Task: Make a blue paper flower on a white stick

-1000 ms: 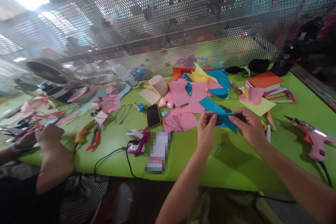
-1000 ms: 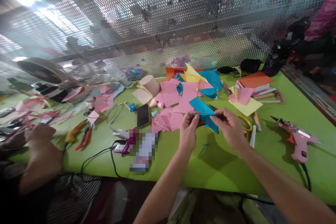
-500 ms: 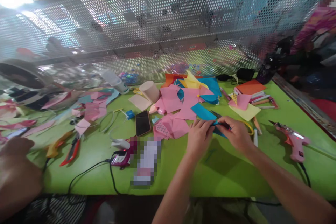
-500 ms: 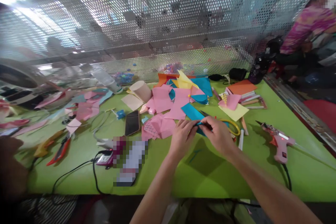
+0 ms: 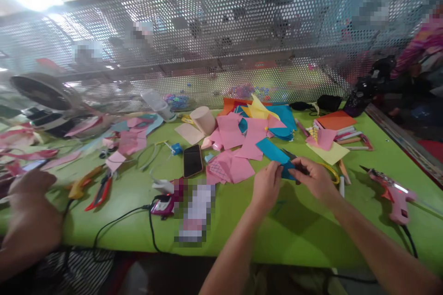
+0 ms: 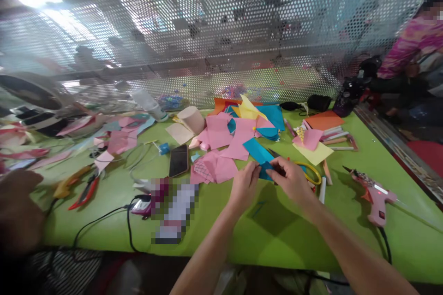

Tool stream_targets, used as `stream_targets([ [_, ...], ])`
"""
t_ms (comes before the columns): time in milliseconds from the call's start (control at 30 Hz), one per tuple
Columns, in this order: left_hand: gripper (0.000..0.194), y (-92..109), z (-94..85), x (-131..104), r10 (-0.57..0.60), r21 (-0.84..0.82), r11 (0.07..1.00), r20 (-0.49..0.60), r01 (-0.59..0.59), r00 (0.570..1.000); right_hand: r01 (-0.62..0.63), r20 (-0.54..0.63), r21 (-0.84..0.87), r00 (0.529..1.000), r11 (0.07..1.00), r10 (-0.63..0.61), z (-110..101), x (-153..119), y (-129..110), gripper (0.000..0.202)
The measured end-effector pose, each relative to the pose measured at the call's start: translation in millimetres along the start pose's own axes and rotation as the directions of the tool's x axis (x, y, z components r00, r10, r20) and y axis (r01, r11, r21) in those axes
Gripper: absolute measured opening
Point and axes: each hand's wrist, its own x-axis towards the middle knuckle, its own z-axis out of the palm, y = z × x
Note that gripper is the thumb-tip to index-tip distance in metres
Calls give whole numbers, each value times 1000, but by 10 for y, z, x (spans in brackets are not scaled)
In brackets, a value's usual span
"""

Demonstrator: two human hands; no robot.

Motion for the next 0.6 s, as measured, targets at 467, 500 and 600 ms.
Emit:
stream_targets([
  [467, 39, -129, -56, 56, -128, -376, 915, 75, 147, 989, -136, -100, 134, 984, 982, 149, -24, 62, 27, 45],
  [500, 41, -139, -70, 67, -136, -402, 902, 83, 158, 987, -140, -110, 137, 982, 981, 156, -31, 65, 26, 45],
  [600, 37, -157, -104, 102, -147, -457, 869, 126, 189, 981, -164, -117, 180, 976, 970, 186, -47, 74, 19, 46],
])
